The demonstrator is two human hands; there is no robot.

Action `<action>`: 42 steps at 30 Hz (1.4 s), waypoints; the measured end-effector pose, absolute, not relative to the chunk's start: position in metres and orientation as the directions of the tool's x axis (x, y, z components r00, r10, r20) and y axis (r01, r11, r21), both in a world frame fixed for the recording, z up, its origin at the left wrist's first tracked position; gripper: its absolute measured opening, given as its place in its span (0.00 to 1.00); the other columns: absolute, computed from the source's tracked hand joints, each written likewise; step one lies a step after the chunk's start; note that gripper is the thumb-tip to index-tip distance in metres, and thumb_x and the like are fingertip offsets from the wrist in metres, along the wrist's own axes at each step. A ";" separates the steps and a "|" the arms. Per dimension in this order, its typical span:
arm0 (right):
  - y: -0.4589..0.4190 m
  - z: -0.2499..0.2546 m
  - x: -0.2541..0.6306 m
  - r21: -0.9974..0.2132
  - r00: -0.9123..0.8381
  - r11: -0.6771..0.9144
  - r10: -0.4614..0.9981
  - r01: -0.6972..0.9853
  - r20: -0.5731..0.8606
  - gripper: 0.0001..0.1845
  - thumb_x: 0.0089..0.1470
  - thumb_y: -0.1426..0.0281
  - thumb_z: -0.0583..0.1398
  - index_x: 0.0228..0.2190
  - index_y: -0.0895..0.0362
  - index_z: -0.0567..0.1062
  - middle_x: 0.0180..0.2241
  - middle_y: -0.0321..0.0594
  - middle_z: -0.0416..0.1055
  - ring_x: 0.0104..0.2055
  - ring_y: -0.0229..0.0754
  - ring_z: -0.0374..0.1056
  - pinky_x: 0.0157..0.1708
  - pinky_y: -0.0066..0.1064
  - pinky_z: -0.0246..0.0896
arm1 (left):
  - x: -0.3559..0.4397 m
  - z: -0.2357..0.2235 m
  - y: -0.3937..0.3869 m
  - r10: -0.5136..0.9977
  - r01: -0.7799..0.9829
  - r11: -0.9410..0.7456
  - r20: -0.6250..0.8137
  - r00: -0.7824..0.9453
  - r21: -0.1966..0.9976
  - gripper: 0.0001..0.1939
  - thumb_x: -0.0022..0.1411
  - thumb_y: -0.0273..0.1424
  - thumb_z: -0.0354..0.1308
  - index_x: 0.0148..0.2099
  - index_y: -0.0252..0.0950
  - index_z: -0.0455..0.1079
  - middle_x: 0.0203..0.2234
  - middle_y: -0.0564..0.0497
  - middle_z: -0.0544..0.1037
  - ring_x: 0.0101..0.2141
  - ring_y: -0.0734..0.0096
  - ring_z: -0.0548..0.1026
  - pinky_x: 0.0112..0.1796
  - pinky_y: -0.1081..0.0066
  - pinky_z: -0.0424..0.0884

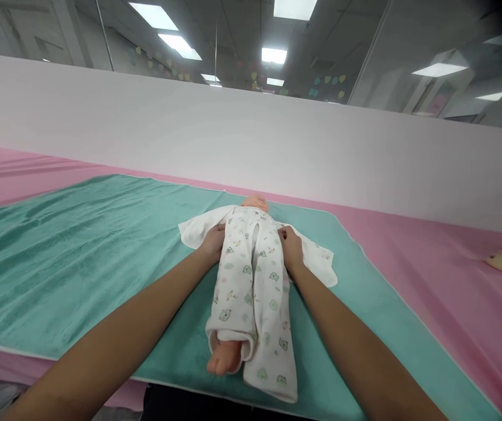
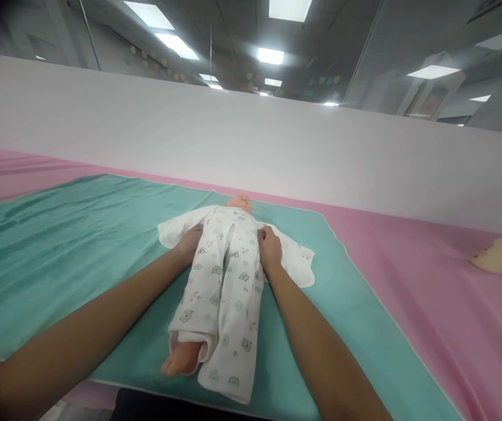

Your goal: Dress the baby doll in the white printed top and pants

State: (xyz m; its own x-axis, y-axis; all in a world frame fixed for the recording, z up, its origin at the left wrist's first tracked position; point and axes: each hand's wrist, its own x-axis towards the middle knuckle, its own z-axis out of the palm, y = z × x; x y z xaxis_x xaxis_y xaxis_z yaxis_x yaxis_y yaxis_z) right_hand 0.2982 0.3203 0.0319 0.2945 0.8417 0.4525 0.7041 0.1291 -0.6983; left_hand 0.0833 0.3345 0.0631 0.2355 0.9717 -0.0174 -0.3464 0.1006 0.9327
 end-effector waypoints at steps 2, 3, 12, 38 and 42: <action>0.317 0.035 0.295 -0.710 0.287 0.206 0.812 0.673 0.508 0.17 0.56 0.56 0.48 0.31 0.54 0.68 0.30 0.36 0.69 0.33 0.41 0.63 0.33 0.31 0.54 | 0.080 0.062 0.333 0.984 -0.222 0.007 0.033 0.173 0.975 0.07 0.41 0.27 0.62 0.27 0.32 0.69 0.23 0.47 0.76 0.28 0.66 0.70 0.31 0.67 0.68; 0.314 0.037 0.293 -0.712 0.288 0.246 0.791 0.658 0.539 0.17 0.56 0.56 0.48 0.32 0.55 0.69 0.32 0.37 0.69 0.34 0.41 0.63 0.35 0.31 0.55 | 0.078 0.062 0.332 0.988 -0.111 -0.066 0.080 0.131 0.992 0.07 0.43 0.28 0.61 0.29 0.31 0.70 0.24 0.47 0.76 0.29 0.66 0.70 0.32 0.67 0.67; 0.299 0.052 0.279 -0.807 0.122 0.442 0.844 0.393 0.522 0.22 0.56 0.54 0.50 0.46 0.52 0.71 0.51 0.39 0.66 0.54 0.44 0.59 0.55 0.39 0.51 | 0.065 0.066 0.342 0.933 0.396 -0.319 0.360 -0.032 0.861 0.11 0.54 0.31 0.51 0.37 0.35 0.73 0.36 0.47 0.77 0.39 0.61 0.71 0.42 0.65 0.64; 0.065 0.076 0.179 -0.129 -0.511 0.660 0.677 0.740 0.530 0.07 0.58 0.73 0.51 0.30 0.55 0.68 0.29 0.40 0.68 0.34 0.43 0.61 0.38 0.39 0.53 | 0.010 0.050 0.090 0.810 0.452 -0.583 0.439 0.389 0.675 0.16 0.57 0.24 0.52 0.48 0.42 0.63 0.45 0.48 0.66 0.45 0.66 0.67 0.45 0.66 0.67; 0.046 0.063 0.177 -0.103 -0.579 0.699 0.657 0.707 0.482 0.09 0.58 0.75 0.49 0.30 0.57 0.68 0.30 0.41 0.67 0.34 0.42 0.61 0.37 0.38 0.54 | 0.005 0.039 0.081 0.834 0.531 -0.550 0.448 0.321 0.644 0.10 0.56 0.20 0.46 0.36 0.40 0.61 0.31 0.52 0.67 0.34 0.70 0.67 0.35 0.69 0.66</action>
